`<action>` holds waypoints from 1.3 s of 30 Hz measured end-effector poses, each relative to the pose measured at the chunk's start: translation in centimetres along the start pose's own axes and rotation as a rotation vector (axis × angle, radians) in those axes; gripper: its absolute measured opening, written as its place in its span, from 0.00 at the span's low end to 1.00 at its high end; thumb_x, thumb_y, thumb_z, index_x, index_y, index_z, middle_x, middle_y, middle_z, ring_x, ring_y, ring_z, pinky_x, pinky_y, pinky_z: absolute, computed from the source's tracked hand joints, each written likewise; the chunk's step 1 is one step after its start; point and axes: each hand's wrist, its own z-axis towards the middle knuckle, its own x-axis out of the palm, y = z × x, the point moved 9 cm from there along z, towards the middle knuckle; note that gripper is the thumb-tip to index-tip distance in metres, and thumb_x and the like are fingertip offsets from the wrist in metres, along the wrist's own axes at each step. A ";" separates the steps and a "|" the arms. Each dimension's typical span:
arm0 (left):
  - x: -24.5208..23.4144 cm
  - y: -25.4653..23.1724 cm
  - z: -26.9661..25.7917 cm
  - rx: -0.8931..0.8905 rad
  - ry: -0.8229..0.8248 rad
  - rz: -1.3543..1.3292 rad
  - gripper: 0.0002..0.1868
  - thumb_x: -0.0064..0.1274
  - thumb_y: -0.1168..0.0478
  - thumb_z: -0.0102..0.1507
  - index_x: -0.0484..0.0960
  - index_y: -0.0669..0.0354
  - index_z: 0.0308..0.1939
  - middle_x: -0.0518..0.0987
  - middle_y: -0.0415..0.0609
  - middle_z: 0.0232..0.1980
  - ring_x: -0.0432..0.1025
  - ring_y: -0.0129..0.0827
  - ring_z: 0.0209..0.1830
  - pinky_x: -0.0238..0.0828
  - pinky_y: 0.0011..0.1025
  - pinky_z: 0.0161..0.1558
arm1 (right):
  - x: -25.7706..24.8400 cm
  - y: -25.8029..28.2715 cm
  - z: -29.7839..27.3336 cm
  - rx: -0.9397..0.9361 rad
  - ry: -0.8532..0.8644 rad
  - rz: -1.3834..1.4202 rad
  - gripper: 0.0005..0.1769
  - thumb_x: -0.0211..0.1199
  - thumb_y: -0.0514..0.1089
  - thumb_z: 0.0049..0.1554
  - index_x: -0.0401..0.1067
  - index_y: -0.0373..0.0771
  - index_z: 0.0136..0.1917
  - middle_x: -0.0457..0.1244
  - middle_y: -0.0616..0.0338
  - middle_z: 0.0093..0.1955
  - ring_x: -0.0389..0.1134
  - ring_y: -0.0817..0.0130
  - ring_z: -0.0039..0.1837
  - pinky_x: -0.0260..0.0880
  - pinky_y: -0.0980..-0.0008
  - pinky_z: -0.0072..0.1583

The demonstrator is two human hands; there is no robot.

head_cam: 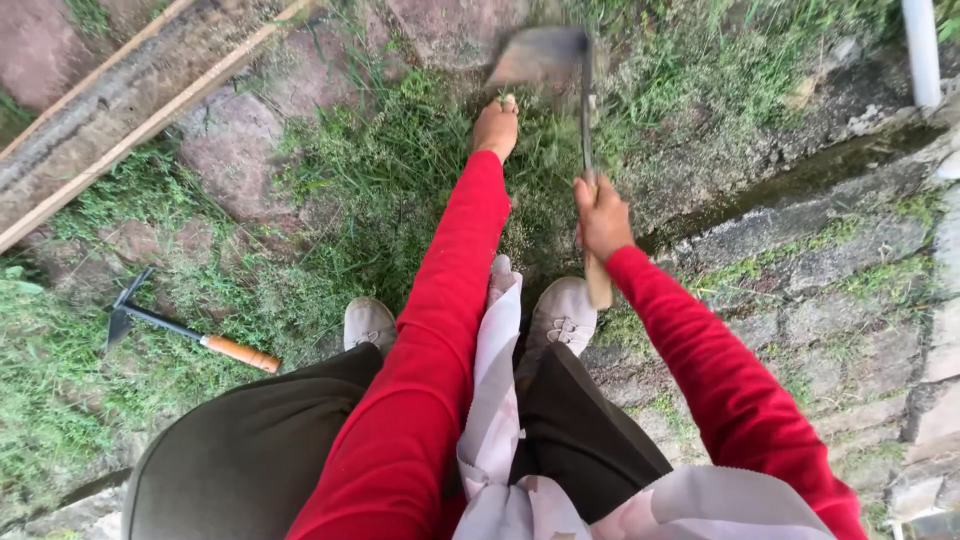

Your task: Weeding grass from between stone pavers using a hand hoe.

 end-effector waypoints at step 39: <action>-4.1 -0.7 -24.0 1.124 -0.007 0.883 0.13 0.49 0.64 0.61 0.79 0.52 0.50 0.83 0.45 0.38 0.70 0.41 0.54 0.60 0.44 0.57 | -3.6 -4.8 -6.2 -0.303 0.113 -0.522 0.15 0.47 0.47 0.69 0.67 0.37 0.61 0.66 0.49 0.39 0.67 0.66 0.30 0.68 0.71 0.29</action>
